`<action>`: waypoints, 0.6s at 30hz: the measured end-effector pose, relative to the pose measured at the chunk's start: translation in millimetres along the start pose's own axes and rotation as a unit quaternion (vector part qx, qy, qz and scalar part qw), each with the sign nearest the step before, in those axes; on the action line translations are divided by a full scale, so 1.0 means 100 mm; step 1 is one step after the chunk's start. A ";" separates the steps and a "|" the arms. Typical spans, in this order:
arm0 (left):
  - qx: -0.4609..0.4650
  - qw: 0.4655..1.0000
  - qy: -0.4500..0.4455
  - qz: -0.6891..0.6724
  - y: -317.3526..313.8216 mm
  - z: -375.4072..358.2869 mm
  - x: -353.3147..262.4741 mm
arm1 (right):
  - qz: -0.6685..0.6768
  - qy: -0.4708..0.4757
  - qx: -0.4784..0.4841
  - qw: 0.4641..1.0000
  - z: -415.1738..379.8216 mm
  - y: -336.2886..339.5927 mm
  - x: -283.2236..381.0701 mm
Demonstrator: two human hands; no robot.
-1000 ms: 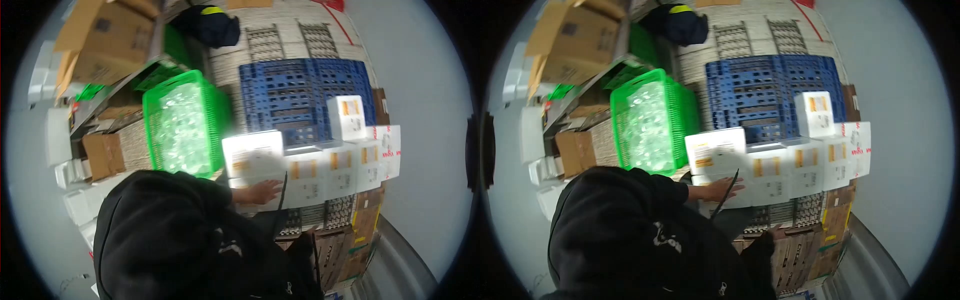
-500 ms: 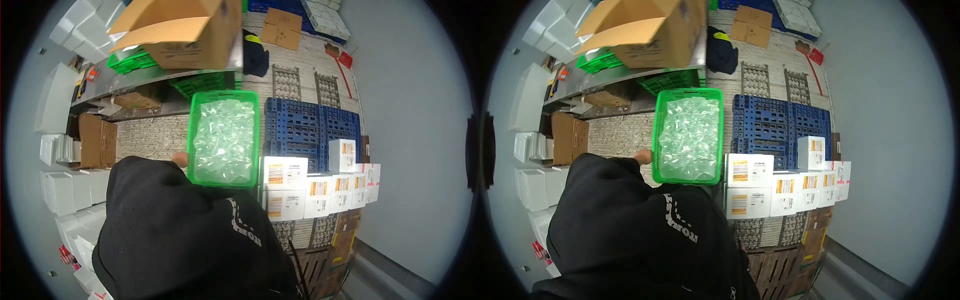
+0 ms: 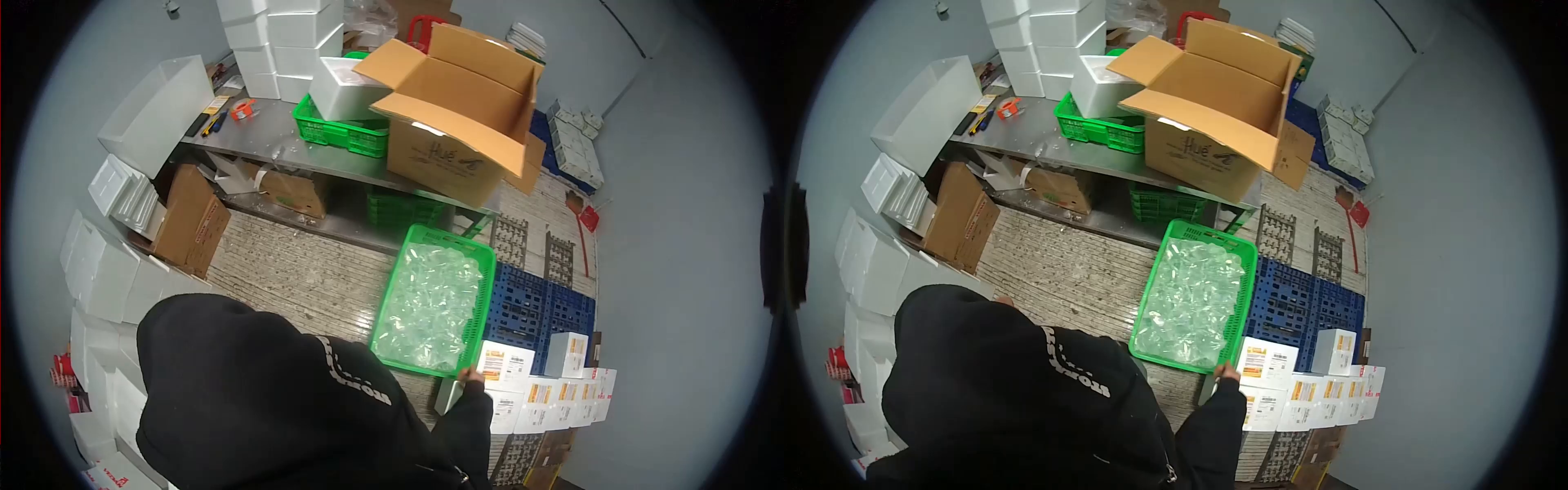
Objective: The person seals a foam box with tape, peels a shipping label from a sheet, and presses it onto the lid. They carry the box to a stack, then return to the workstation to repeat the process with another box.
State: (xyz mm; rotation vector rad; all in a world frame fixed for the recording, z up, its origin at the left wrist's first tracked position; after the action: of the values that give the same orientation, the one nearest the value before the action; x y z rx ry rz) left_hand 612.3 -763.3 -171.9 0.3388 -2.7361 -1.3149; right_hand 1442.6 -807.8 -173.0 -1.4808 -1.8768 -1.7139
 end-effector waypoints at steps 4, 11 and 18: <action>-0.201 0.948 -0.165 0.183 0.99 1.06 0.27 | 0.272 -0.154 -0.023 0.950 -0.21 -0.68 1.65; -0.483 0.798 -0.341 -0.115 5.16 1.37 -1.29 | 0.242 -0.056 0.114 0.962 -0.19 -2.26 3.36; -0.529 0.713 -0.460 -0.013 7.21 2.13 -1.95 | 0.295 0.054 -0.004 0.954 0.41 -3.36 5.12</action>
State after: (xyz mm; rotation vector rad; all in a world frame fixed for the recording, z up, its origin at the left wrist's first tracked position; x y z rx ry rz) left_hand 649.1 -118.7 260.1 -0.5262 -1.7311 -3.3528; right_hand 963.8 -448.7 -36.6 -1.6855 -1.1954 -1.4679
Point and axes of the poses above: each hand's wrist, its own z-axis towards the middle knuckle, its own y-axis out of the back of the hand, x = y × z, the point moved 7 cm from there along z, towards the middle knuckle, and after that the axes turned 11 degrees about -x, right-handed, at the moved point
